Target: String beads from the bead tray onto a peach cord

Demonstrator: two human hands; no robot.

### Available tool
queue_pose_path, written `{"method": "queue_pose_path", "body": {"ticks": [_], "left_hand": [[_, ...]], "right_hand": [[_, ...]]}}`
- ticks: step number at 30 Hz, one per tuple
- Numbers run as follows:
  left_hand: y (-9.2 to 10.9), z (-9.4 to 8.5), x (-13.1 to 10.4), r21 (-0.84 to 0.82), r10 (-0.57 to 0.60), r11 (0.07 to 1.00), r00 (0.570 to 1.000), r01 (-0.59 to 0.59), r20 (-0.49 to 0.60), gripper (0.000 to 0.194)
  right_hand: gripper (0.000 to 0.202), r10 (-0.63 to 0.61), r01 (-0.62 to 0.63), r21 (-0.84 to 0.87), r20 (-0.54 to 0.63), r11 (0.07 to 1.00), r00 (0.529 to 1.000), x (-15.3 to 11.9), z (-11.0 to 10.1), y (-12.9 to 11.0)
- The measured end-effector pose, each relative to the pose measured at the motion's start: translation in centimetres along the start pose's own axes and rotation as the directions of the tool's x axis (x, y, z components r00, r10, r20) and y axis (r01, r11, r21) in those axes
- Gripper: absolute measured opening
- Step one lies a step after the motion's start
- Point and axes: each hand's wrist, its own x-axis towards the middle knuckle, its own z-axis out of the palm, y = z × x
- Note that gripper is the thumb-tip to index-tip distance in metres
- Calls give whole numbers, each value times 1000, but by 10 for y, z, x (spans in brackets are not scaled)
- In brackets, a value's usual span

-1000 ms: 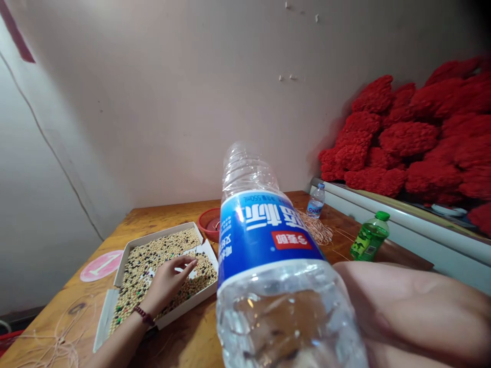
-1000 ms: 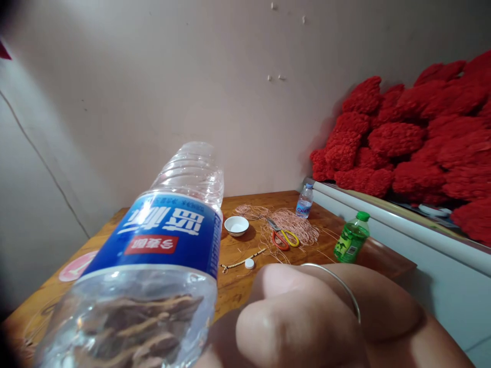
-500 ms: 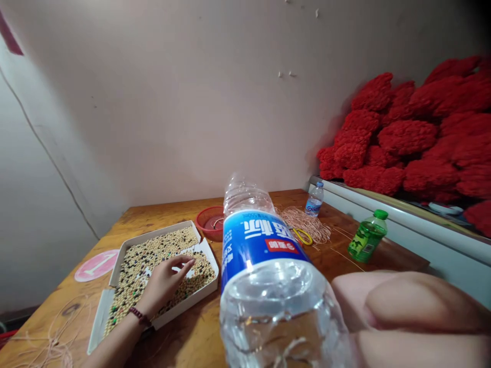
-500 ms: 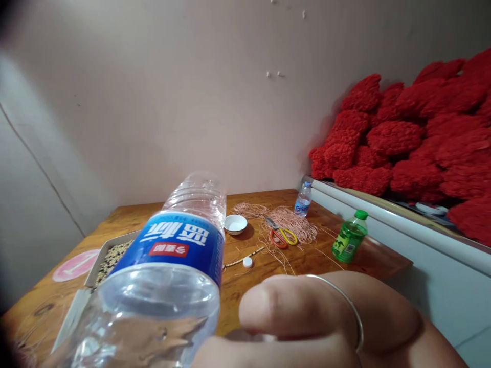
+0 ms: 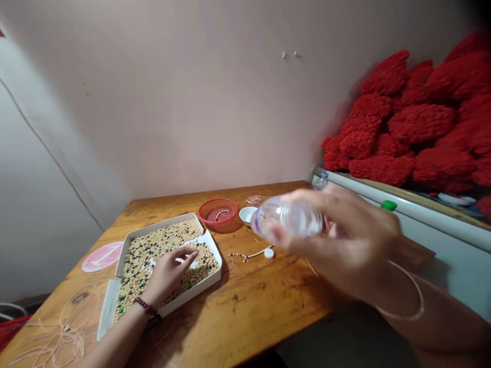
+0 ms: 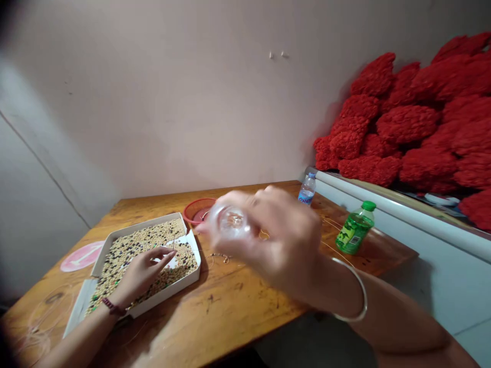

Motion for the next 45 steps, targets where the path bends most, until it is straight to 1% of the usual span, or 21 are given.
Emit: {"method": "queue_pose_path", "body": {"ticks": [1,2,3,5,6,8,10,13,15,17,21,23,25,29,31,34,36,40,42,44,45], "left_hand": [[-3,1,0,12,10,1000,1000,-10,1,40],[-5,2,1,21,20,1000,1000,-20,4,41],[-7,3,1,27,29,999,1000,-29,9,42],[-10,5,2,34,40,999,999,-41,22,43],[-10,5,2,36,38,999,999,-39,26,43],[-11,6,3,44,24,999,999,-25,30,43],[-11,7,4,54,10,998,999,-11,33,43],[-10,7,4,57,16,998,999,-18,33,45],[-8,7,3,60,25,998,999,-26,21,46],[-7,7,3,66,28,997,1000,-28,11,46],[-8,7,3,82,29,996,999,-31,28,45],[-9,7,3,85,36,996,999,-40,40,44],[-9,8,3,80,42,996,998,-45,45,44],[-8,8,3,64,27,997,999,-30,43,45],[-8,8,3,62,24,998,999,-27,43,45],[-8,8,3,58,35,998,998,-38,46,46],[-7,8,2,58,32,998,998,-35,47,45],[-4,7,1,47,31,998,999,-33,40,44],[-3,8,1,42,38,998,999,-39,32,44],[-3,9,0,41,42,998,999,-43,24,44],[-3,9,0,37,48,998,998,-49,26,43]], "right_hand": [[15,71,-73,-55,-41,996,997,7,5,18],[18,157,-161,-83,-58,983,986,10,11,40],[22,229,-235,-94,-77,967,970,10,17,64],[29,320,-329,-110,-92,938,943,4,24,117],[32,362,-375,-126,-111,919,925,1,26,144],[36,467,-488,-197,-148,850,872,-7,23,192],[39,537,-566,-295,-179,770,824,-13,15,230],[43,652,-647,-435,-162,627,741,-20,1,265],[48,691,-666,-504,-174,550,702,-26,-7,278],[50,720,-659,-563,-154,498,676,-33,-13,286],[44,782,-667,-610,-121,428,612,-49,-21,296],[40,801,-660,-637,-109,398,588,-55,-24,301],[40,808,-632,-678,-95,375,581,-59,-26,306],[40,805,-544,-759,-44,358,591,-58,-27,315],[39,818,-518,-790,-38,327,575,-56,-28,319],[36,843,-514,-809,-44,284,536,-56,-29,323],[41,849,-520,-811,-57,268,526,-58,-29,325],[62,844,-545,-812,-132,208,519,-63,-28,327],[66,852,-569,-800,-151,193,502,-65,-28,328],[68,845,-581,-790,-165,195,509,-66,-27,328],[69,819,-569,-794,-171,214,548,-66,-25,327]]}}
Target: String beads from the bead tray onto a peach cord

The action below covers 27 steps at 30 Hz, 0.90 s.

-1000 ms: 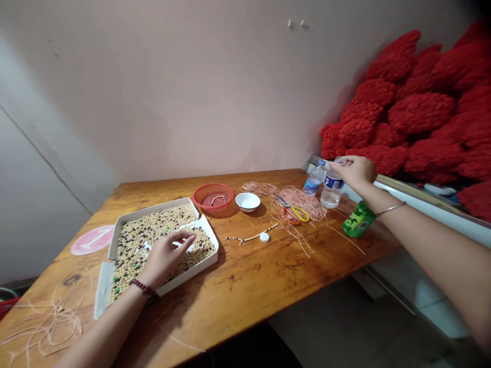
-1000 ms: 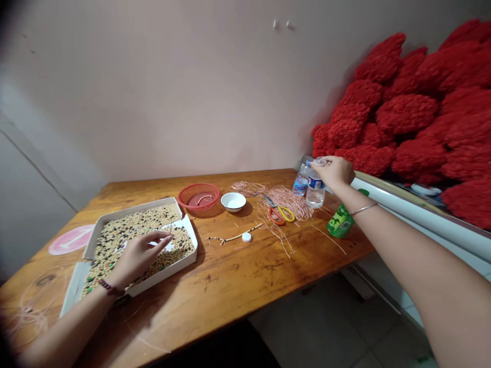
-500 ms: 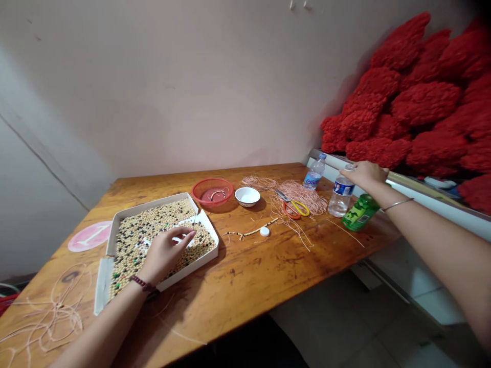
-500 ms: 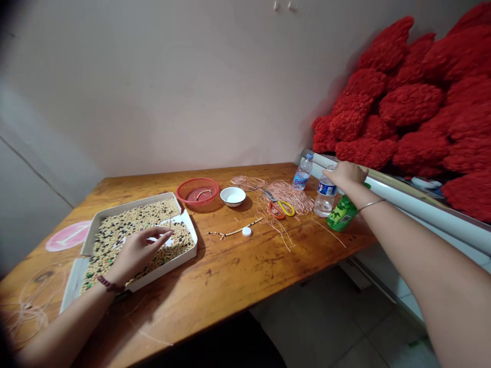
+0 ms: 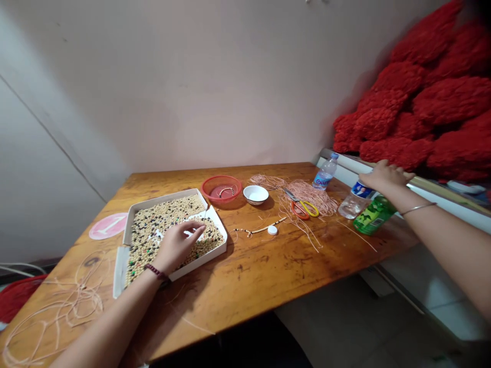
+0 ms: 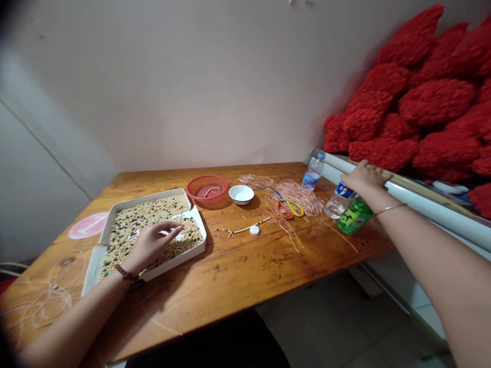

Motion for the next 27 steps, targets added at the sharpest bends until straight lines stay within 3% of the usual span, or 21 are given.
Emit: {"method": "queue_pose_path", "body": {"ticks": [2,5,8,11,13,15,16,18,21,24,26,27], "left_hand": [[-1,1,0,-9,10,1000,1000,-10,-7,42],[-1,2,-1,-14,23,1000,999,-23,-24,39],[0,3,-3,-30,34,999,997,-36,-64,36],[2,3,-5,-73,61,995,991,-70,-122,34],[4,3,-6,-106,88,989,987,-103,-133,32],[6,2,-8,-122,112,984,985,-128,-128,30],[7,1,-8,-126,121,983,985,-136,-121,30],[9,-1,-9,-136,130,980,986,-144,-105,29],[11,-2,-10,-151,133,978,988,-145,-81,30],[12,-2,-10,-156,153,975,987,-158,-45,30],[13,0,-10,-157,166,973,986,-169,-34,29],[13,1,-10,-151,162,974,986,-167,-44,29]], "right_hand": [[70,-105,107,4,-128,994,986,-8,0,-8],[55,-340,371,71,-275,926,899,-36,-5,-34],[42,-499,563,288,-268,775,824,-90,-16,-75],[26,-582,579,619,-229,531,780,-165,-29,-122],[20,-671,442,828,-112,345,733,-217,-32,-153],[17,-771,197,964,10,176,637,-261,-27,-183],[17,-812,67,991,54,114,581,-279,-23,-197],[20,-838,-176,983,132,44,530,-304,-11,-219],[29,-881,-395,915,252,83,400,-319,4,-235],[41,-922,-506,840,334,196,197,-317,8,-231],[41,-935,-554,787,353,271,44,-310,6,-223],[39,-932,-585,753,363,300,-11,-306,5,-220]]}}
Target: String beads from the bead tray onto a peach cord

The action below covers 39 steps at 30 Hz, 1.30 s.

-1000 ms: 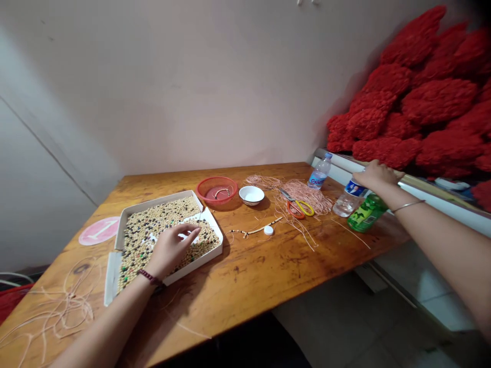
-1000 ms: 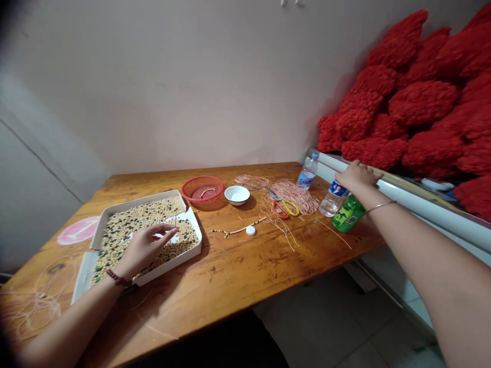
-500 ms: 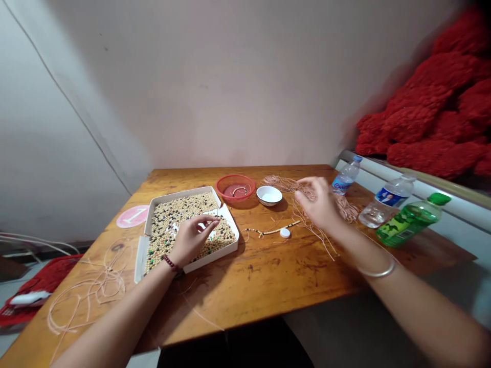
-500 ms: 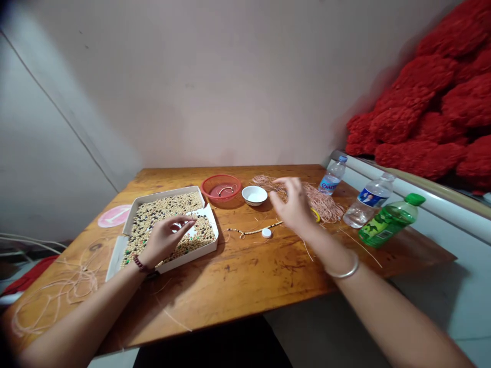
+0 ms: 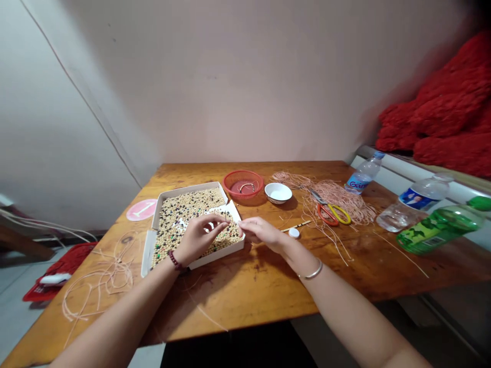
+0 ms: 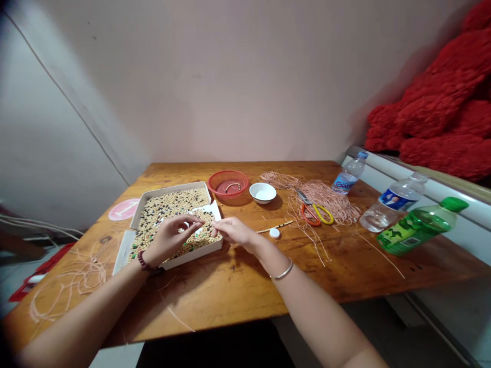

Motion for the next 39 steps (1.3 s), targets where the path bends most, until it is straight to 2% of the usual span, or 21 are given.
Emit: {"method": "queue_pose_path", "body": {"ticks": [2,4,7,12,18,24,29,32,35,39], "left_hand": [[-1,1,1,27,-24,999,999,26,-44,29],[-4,1,2,66,-54,996,995,60,-84,31],[-10,0,4,156,-87,983,994,95,-61,34],[-19,1,4,287,-164,947,986,147,34,31],[-17,1,4,318,-195,934,978,161,78,30],[-10,2,4,298,-140,948,986,107,91,33],[-3,1,5,66,-112,993,977,102,179,32],[-2,1,4,-57,-64,995,974,78,217,29],[-1,2,3,-92,-35,994,961,63,274,28],[1,5,2,-26,-29,999,936,40,350,31]], "right_hand": [[35,4,1,147,-33,989,999,-7,-8,-7],[32,-49,87,303,-130,949,990,-11,-17,-14],[28,-96,185,446,-214,876,972,-14,-30,-23],[22,-138,298,516,-326,803,935,-14,-36,-27],[18,-98,257,583,-290,771,952,-11,-31,-22],[23,-111,249,414,-329,876,938,-8,-19,-16],[22,-81,202,388,-307,899,948,-6,-3,-11],[24,-62,154,302,-293,941,954,-4,7,-6],[23,-146,192,159,-261,968,954,-1,17,3],[27,-263,267,-18,-252,964,932,3,24,13]]}}
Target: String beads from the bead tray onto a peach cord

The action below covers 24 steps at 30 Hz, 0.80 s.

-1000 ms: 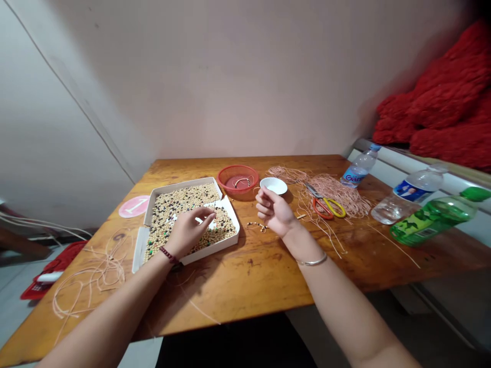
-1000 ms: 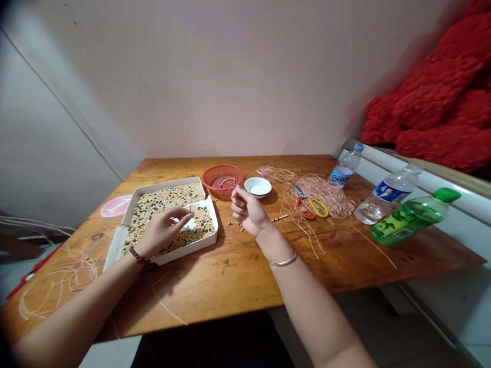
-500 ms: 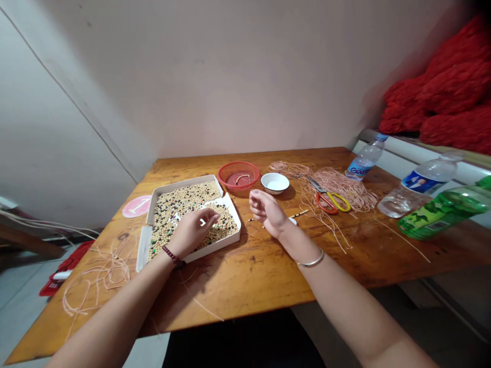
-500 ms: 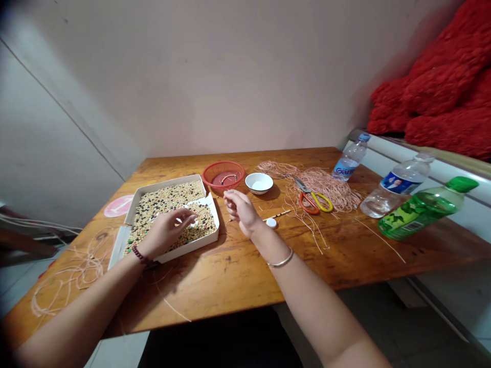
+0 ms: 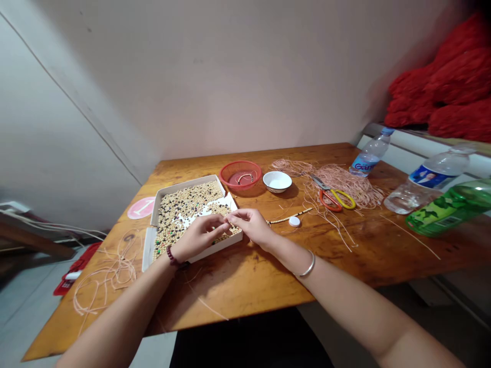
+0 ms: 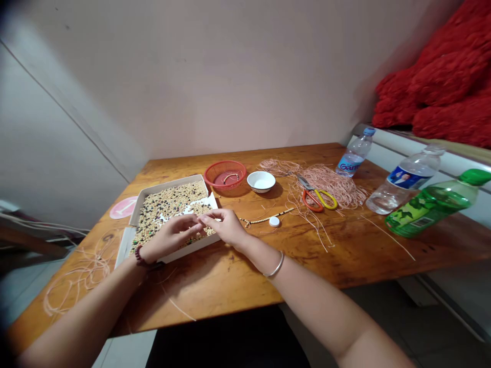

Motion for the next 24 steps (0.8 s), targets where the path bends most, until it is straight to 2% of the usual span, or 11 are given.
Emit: {"method": "queue_pose_path", "body": {"ticks": [3,6,8,10,12,15,17,20,24], "left_hand": [[-4,1,-1,249,-31,968,999,37,-26,31],[-12,-2,-2,583,-74,796,983,162,-171,27],[-15,-6,-3,648,-103,727,969,227,-223,27],[-17,-8,-4,651,-125,718,966,246,-227,27],[-17,-9,-5,631,-148,741,972,230,-180,28],[-17,-7,-4,578,-184,789,978,207,-98,32],[-19,-5,-4,542,-195,815,978,206,-79,34],[-20,-4,-3,475,-213,855,976,206,-41,33],[-19,-5,-3,427,-234,876,972,222,-27,29]], "right_hand": [[27,-23,22,-17,-41,1000,999,2,-1,1],[25,8,7,87,-175,996,985,6,-10,-7],[21,68,-20,171,-281,985,957,7,-18,-12],[18,109,-31,213,-366,977,924,8,-24,-16],[15,134,-38,233,-411,972,902,9,-28,-17],[12,175,-71,258,-410,964,895,10,-28,-13],[13,204,-108,250,-403,962,892,10,-26,-9],[19,207,-152,164,-402,975,892,9,-23,-4],[33,147,-170,-32,-359,985,922,8,-19,2]]}}
